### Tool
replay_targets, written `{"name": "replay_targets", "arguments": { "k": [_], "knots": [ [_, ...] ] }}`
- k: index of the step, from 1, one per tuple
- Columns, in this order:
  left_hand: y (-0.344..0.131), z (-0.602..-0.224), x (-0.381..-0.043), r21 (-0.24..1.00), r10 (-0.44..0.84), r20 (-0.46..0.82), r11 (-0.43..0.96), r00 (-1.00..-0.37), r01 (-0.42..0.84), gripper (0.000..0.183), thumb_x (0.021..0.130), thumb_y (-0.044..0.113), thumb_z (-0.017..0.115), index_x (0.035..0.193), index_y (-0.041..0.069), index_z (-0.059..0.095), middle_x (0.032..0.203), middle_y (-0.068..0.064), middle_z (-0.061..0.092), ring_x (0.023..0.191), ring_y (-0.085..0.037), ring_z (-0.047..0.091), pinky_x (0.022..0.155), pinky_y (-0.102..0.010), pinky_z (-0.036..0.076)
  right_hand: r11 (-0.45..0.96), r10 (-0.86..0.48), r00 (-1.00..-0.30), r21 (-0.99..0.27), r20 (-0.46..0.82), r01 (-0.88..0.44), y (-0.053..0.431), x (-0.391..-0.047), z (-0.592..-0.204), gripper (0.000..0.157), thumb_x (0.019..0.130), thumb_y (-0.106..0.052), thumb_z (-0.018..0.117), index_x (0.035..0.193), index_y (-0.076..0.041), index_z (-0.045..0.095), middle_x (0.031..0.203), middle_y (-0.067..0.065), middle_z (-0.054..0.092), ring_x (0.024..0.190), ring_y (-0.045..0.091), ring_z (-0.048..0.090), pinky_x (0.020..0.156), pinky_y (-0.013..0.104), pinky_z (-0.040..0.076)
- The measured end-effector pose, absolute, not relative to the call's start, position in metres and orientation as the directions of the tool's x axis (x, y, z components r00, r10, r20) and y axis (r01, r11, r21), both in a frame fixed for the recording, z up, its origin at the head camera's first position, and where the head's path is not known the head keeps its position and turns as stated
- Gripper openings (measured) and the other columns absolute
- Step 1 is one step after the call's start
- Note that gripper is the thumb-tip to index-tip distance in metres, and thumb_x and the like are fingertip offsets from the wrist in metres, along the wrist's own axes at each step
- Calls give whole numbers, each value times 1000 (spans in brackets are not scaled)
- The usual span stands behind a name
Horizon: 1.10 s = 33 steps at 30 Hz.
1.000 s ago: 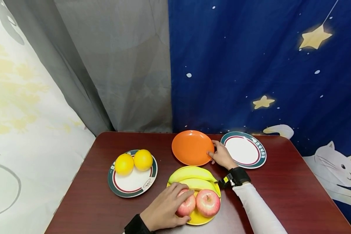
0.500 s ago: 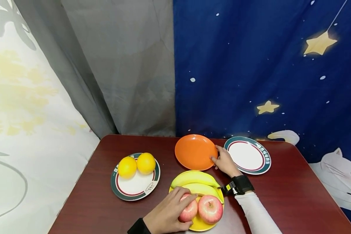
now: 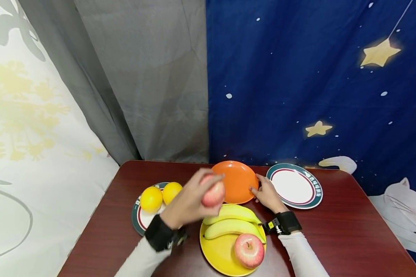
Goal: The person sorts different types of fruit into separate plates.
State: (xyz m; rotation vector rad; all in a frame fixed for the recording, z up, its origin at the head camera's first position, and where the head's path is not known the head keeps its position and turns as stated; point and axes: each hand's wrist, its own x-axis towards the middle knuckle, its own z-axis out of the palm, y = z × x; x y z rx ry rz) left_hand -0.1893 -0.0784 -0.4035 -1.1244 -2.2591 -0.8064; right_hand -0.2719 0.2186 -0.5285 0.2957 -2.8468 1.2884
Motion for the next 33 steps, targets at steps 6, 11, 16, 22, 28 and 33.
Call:
{"name": "replay_targets", "arguments": {
  "k": [6, 11, 16, 22, 28, 33],
  "knots": [
    [-60, -391, -268, 354, 502, 627, 497, -595, 792, 63, 72, 41, 72, 129, 24, 53, 115, 1, 49, 104, -8, 43, 84, -25, 49, 642, -169, -981, -745, 91, -180, 223, -270, -527, 66, 89, -14, 62, 142, 5, 28, 120, 26, 40, 50, 16, 56, 47, 27, 52],
    [-36, -423, -313, 393, 531, 480, 582, -699, 712, 62, 71, 41, 73, 128, 23, 54, 112, 4, 48, 99, -9, 42, 80, -23, 48, 641, -173, -980, -745, 96, -186, 224, -271, -527, 66, 89, -13, 62, 142, 6, 27, 119, 27, 40, 50, 16, 55, 47, 28, 52],
    [-19, -460, -331, 383, 539, 316, 680, -780, 625, 64, 72, 42, 73, 129, 22, 52, 115, -1, 47, 98, -16, 43, 81, -27, 49, 653, -159, -984, -738, 86, -170, 222, -272, -527, 66, 89, -14, 62, 142, 5, 28, 120, 25, 40, 50, 15, 56, 48, 28, 51],
    [-16, -490, -336, 374, 517, 164, 755, -840, 538, 68, 74, 45, 72, 134, 24, 47, 124, -5, 44, 102, -19, 42, 88, -34, 48, 644, -157, -983, -745, 94, -174, 219, -270, -528, 65, 89, -14, 62, 142, 5, 28, 121, 25, 40, 52, 16, 56, 49, 28, 52],
    [-19, -502, -333, 352, 511, 149, 773, -847, 528, 71, 74, 48, 72, 136, 26, 44, 122, -5, 44, 100, -20, 43, 88, -36, 47, 651, -151, -986, -743, 75, -156, 218, -268, -529, 66, 90, -15, 62, 143, 4, 27, 122, 25, 40, 52, 15, 56, 49, 27, 52],
    [-19, -499, -330, 322, 511, 116, 792, -852, 519, 74, 74, 52, 71, 138, 29, 42, 127, -4, 42, 104, -19, 40, 92, -38, 44, 651, -148, -986, -744, 75, -154, 218, -267, -527, 66, 90, -15, 62, 143, 4, 27, 124, 25, 39, 53, 15, 56, 50, 28, 52]
  ]
}}
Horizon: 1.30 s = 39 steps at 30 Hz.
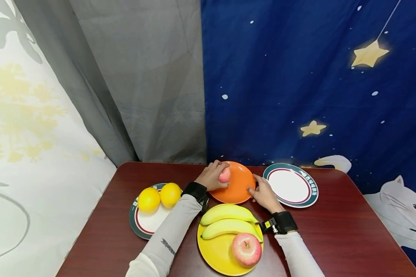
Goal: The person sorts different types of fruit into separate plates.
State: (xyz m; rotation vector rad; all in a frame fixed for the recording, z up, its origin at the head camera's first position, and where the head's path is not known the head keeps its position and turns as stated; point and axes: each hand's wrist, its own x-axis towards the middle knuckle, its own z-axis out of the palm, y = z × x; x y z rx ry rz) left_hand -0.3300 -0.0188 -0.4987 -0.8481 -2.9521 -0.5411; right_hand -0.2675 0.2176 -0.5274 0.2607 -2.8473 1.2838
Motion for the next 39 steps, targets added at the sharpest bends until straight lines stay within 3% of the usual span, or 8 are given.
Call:
{"name": "replay_targets", "arguments": {
  "k": [6, 10, 15, 20, 25, 33, 39],
  "knots": [
    [-20, -487, -325, 332, 483, 100, 808, -870, 487, 76, 76, 59, 63, 142, 29, 38, 133, -1, 41, 111, -17, 39, 97, -39, 42, 642, -149, -985, -749, 85, -162, 217, -267, -527, 66, 89, -15, 62, 142, 4, 28, 123, 25, 40, 52, 15, 56, 49, 28, 52],
    [-22, -464, -318, 308, 501, 227, 777, -835, 549, 73, 79, 61, 56, 142, 26, 39, 135, -1, 42, 116, -19, 37, 95, -41, 40, 643, -152, -985, -748, 87, -165, 217, -267, -527, 65, 89, -15, 62, 142, 5, 28, 122, 25, 40, 52, 15, 56, 48, 28, 52],
    [-26, -420, -290, 187, 582, 430, 690, -690, 699, 69, 82, 60, 52, 139, 23, 44, 133, 0, 44, 117, -18, 38, 89, -39, 41, 639, -154, -985, -752, 81, -162, 218, -268, -527, 65, 90, -15, 61, 142, 4, 28, 124, 25, 39, 52, 16, 56, 49, 28, 52],
    [-32, -401, -241, 55, 690, 519, 561, -504, 826, 62, 83, 55, 52, 133, 18, 51, 128, -1, 50, 117, -17, 40, 92, -37, 41, 632, -157, -984, -757, 90, -170, 217, -269, -528, 65, 90, -15, 62, 142, 5, 29, 125, 26, 39, 52, 16, 56, 48, 28, 52],
    [-31, -418, -189, 51, 787, 452, 447, -420, 893, 61, 83, 57, 49, 132, 21, 49, 127, 2, 48, 119, -12, 37, 94, -35, 39, 641, -156, -982, -745, 109, -184, 218, -269, -530, 65, 89, -15, 62, 141, 5, 30, 124, 26, 40, 50, 15, 56, 46, 28, 51],
    [-20, -467, -144, 213, 877, 203, 394, -435, 894, 70, 85, 69, 41, 145, 35, 30, 145, 4, 33, 130, -11, 23, 99, -39, 37, 636, -150, -982, -750, 111, -182, 218, -269, -529, 65, 89, -14, 62, 141, 6, 29, 124, 27, 39, 51, 15, 56, 47, 28, 52],
    [-15, -489, -136, 248, 896, 145, 378, -420, 892, 70, 85, 68, 44, 146, 41, 24, 147, 5, 30, 128, -9, 24, 99, -34, 38, 642, -145, -984, -747, 100, -171, 218, -269, -531, 65, 89, -16, 62, 141, 4, 30, 124, 25, 40, 52, 15, 56, 48, 27, 52]
  ]
}}
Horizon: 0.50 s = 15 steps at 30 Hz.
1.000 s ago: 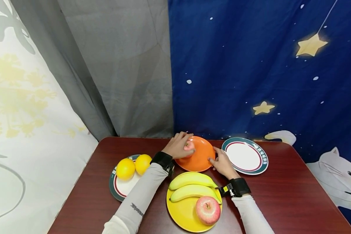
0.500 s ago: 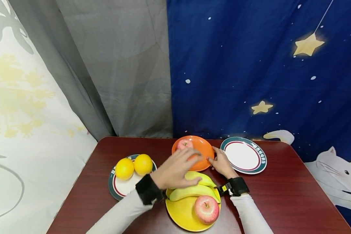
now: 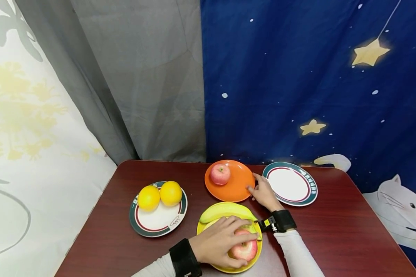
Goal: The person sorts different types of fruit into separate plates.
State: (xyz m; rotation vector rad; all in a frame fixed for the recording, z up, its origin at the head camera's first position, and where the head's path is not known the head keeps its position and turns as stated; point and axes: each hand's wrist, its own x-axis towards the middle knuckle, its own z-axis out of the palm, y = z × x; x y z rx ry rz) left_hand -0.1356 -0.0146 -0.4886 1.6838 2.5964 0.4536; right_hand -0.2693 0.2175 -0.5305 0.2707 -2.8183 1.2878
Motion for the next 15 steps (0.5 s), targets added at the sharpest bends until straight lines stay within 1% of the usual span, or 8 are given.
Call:
{"name": "replay_targets", "arguments": {
  "k": [5, 8, 15],
  "knots": [
    [-10, -496, -133, 278, 905, 128, 359, -405, 891, 73, 84, 64, 50, 147, 41, 22, 142, 8, 33, 123, -7, 27, 98, -26, 38, 633, -153, -981, -751, 117, -188, 217, -270, -531, 65, 89, -15, 63, 141, 5, 30, 122, 24, 41, 53, 15, 55, 48, 28, 52],
    [-9, -499, -133, 275, 906, 127, 359, -404, 892, 74, 83, 63, 53, 146, 40, 23, 141, 9, 33, 122, -6, 27, 99, -24, 36, 634, -148, -982, -752, 115, -184, 217, -270, -531, 65, 89, -16, 63, 141, 4, 30, 122, 24, 41, 52, 15, 56, 48, 28, 52],
    [-7, -501, -133, 253, 912, 135, 347, -388, 903, 70, 85, 59, 55, 146, 37, 27, 139, 8, 34, 121, -7, 27, 99, -22, 35, 629, -148, -984, -759, 98, -170, 217, -268, -529, 65, 89, -16, 62, 142, 4, 29, 125, 25, 39, 53, 16, 56, 48, 28, 52]
  ]
}}
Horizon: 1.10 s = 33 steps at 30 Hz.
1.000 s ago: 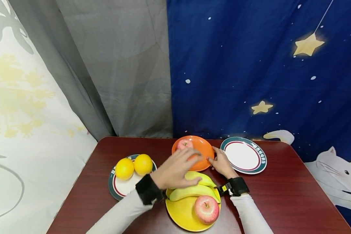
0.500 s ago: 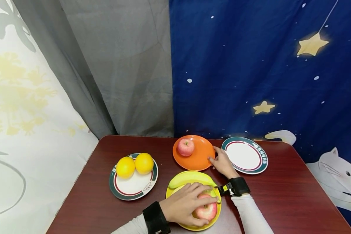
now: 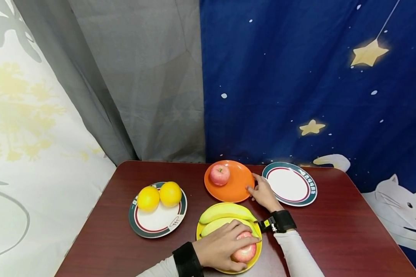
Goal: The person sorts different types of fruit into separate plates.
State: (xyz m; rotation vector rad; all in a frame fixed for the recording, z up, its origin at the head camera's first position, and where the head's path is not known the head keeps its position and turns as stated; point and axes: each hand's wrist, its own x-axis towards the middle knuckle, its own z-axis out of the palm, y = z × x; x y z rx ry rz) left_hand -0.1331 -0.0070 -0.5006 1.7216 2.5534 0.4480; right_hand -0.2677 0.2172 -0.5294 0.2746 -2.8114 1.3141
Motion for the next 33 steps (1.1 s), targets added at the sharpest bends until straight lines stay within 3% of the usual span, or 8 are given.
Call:
{"name": "replay_targets", "arguments": {
  "k": [6, 12, 15, 18, 20, 25, 29, 33],
  "knots": [
    [-6, -489, -138, 281, 911, 173, 318, -374, 906, 67, 82, 54, 60, 142, 34, 36, 135, 8, 39, 118, -6, 29, 98, -20, 33, 628, -143, -984, -759, 106, -173, 219, -266, -530, 65, 89, -16, 62, 141, 4, 30, 124, 25, 40, 52, 16, 55, 48, 27, 51],
    [2, -456, -164, 230, 836, 389, 319, -387, 920, 65, 73, 49, 64, 131, 27, 48, 123, 4, 44, 111, -8, 36, 93, -23, 37, 650, -142, -979, -732, 146, -204, 220, -266, -532, 65, 87, -15, 65, 139, 6, 33, 122, 26, 43, 57, 17, 57, 52, 31, 52],
    [9, -432, -187, 214, 786, 473, 336, -398, 917, 66, 70, 46, 65, 130, 22, 50, 119, 1, 46, 106, -7, 39, 87, -22, 40, 680, -179, -948, -663, 263, -312, 222, -267, -532, 57, 84, -12, 65, 134, 6, 42, 121, 27, 50, 77, 26, 60, 69, 42, 53],
    [19, -415, -216, 232, 749, 502, 364, -432, 902, 67, 69, 44, 65, 131, 21, 51, 118, 0, 46, 104, -7, 41, 84, -21, 43, 694, -228, -869, -552, 440, -462, 224, -268, -536, 48, 77, -2, 64, 122, 8, 52, 113, 28, 57, 94, 35, 56, 83, 52, 47],
    [27, -409, -236, 249, 730, 494, 401, -471, 882, 66, 70, 43, 63, 132, 23, 50, 118, 1, 45, 103, -7, 40, 81, -20, 44, 677, -230, -855, -554, 466, -484, 225, -269, -538, 41, 75, 1, 63, 115, 7, 55, 103, 26, 61, 86, 31, 61, 78, 49, 51],
    [46, -414, -277, 262, 709, 402, 518, -580, 815, 62, 73, 44, 61, 131, 24, 50, 119, -1, 44, 103, -12, 41, 79, -22, 45, 607, -163, -952, -734, 259, -304, 223, -268, -536, 34, 79, -1, 61, 112, 2, 50, 90, 19, 57, 45, 14, 56, 47, 31, 51],
    [52, -432, -297, 247, 699, 306, 597, -646, 763, 65, 71, 44, 64, 131, 22, 50, 119, -3, 45, 101, -17, 43, 81, -26, 45, 605, -132, -971, -759, 202, -240, 221, -267, -534, 39, 81, -5, 64, 116, 4, 49, 99, 20, 55, 54, 15, 60, 55, 32, 53],
    [55, -452, -310, 208, 672, 223, 675, -706, 708, 69, 70, 47, 68, 132, 24, 48, 120, -4, 44, 100, -18, 44, 82, -28, 48, 619, -105, -980, -760, 169, -197, 220, -268, -531, 53, 81, -6, 63, 129, 7, 43, 116, 24, 51, 66, 18, 61, 61, 33, 55]
  ]
}}
